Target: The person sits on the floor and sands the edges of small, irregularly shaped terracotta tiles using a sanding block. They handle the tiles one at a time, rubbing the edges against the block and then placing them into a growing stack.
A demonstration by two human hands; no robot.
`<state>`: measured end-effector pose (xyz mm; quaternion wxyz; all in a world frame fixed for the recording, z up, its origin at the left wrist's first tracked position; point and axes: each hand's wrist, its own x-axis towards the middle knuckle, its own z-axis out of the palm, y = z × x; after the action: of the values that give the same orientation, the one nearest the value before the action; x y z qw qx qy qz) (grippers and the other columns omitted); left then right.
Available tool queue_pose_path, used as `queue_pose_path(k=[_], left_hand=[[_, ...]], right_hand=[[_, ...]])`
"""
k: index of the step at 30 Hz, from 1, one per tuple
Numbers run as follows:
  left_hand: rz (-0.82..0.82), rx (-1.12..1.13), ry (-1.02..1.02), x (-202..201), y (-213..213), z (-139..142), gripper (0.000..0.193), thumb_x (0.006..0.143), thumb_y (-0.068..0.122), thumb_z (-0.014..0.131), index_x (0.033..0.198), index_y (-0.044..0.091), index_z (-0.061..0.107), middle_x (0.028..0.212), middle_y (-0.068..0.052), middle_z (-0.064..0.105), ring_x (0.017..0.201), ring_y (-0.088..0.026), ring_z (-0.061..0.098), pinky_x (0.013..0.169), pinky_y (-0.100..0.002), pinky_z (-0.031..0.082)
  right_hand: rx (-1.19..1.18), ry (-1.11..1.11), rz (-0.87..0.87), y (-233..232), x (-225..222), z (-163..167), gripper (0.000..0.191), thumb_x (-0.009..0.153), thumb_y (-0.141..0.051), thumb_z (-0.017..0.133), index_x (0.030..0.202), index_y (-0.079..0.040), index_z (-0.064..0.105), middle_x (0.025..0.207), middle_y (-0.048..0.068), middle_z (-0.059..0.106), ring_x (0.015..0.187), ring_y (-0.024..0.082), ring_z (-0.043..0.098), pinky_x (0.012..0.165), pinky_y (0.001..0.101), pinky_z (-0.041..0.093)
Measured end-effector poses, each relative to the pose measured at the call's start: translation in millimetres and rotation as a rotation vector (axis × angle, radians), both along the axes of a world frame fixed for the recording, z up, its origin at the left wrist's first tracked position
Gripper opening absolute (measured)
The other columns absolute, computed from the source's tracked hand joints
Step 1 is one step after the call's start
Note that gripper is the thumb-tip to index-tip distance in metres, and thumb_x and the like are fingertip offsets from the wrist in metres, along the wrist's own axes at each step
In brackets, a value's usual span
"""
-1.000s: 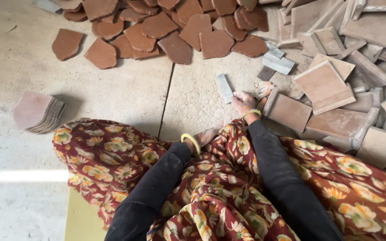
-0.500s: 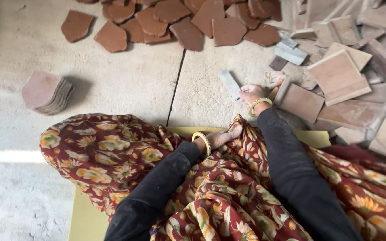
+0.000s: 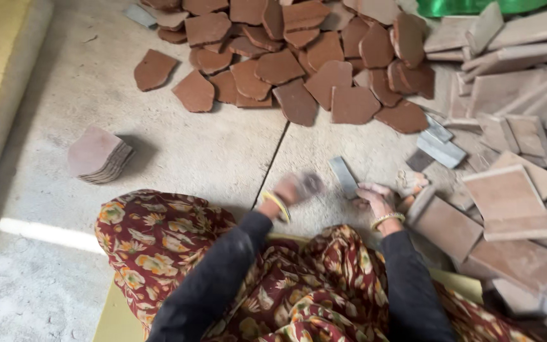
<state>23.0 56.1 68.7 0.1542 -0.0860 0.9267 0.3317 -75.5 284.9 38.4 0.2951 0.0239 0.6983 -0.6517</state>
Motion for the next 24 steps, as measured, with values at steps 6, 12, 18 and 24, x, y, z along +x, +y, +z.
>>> queue_pose_path(k=[6, 12, 18, 24], left_hand=[[1.093, 0.824, 0.384, -75.9, -92.3, 14.6, 0.046, 0.092, 0.032, 0.073, 0.126, 0.004, 0.061, 0.103, -0.01, 0.073, 0.08, -0.019, 0.067, 0.07, -0.034, 0.056], [1.065, 0.402, 0.26, -119.1, -83.9, 17.5, 0.047, 0.084, 0.031, 0.081, 0.119, 0.001, 0.07, 0.108, -0.014, 0.076, 0.095, -0.025, 0.071, 0.085, -0.036, 0.054], [0.531, 0.335, 0.323, -102.1, -103.9, 11.5, 0.043, 0.083, 0.025, 0.077, 0.12, 0.006, 0.069, 0.112, -0.015, 0.075, 0.099, -0.029, 0.072, 0.087, -0.04, 0.057], [0.008, -0.057, 0.134, -79.7, -111.0, 23.1, 0.031, 0.089, 0.023, 0.07, 0.12, 0.025, 0.073, 0.117, -0.008, 0.075, 0.107, -0.028, 0.071, 0.096, -0.038, 0.056]], right_hand=[[0.112, 0.059, -0.017, -6.4, 0.0, -12.5, 0.033, 0.081, -0.012, 0.077, 0.111, 0.001, 0.075, 0.081, 0.011, 0.075, 0.054, 0.013, 0.064, 0.046, 0.0236, 0.043], [0.24, 0.074, 0.004, -5.3, 3.3, -13.1, 0.032, 0.079, -0.015, 0.081, 0.108, -0.001, 0.076, 0.081, 0.008, 0.076, 0.051, 0.013, 0.063, 0.043, 0.0232, 0.042], [0.24, 0.057, -0.005, -4.0, 2.9, -11.4, 0.031, 0.078, -0.015, 0.082, 0.106, -0.004, 0.075, 0.08, 0.007, 0.077, 0.05, 0.012, 0.061, 0.041, 0.024, 0.043], [0.201, 0.034, 0.029, 1.3, -3.3, -21.5, 0.03, 0.081, -0.012, 0.08, 0.108, -0.002, 0.073, 0.083, 0.007, 0.075, 0.054, 0.011, 0.062, 0.043, 0.0219, 0.042]])
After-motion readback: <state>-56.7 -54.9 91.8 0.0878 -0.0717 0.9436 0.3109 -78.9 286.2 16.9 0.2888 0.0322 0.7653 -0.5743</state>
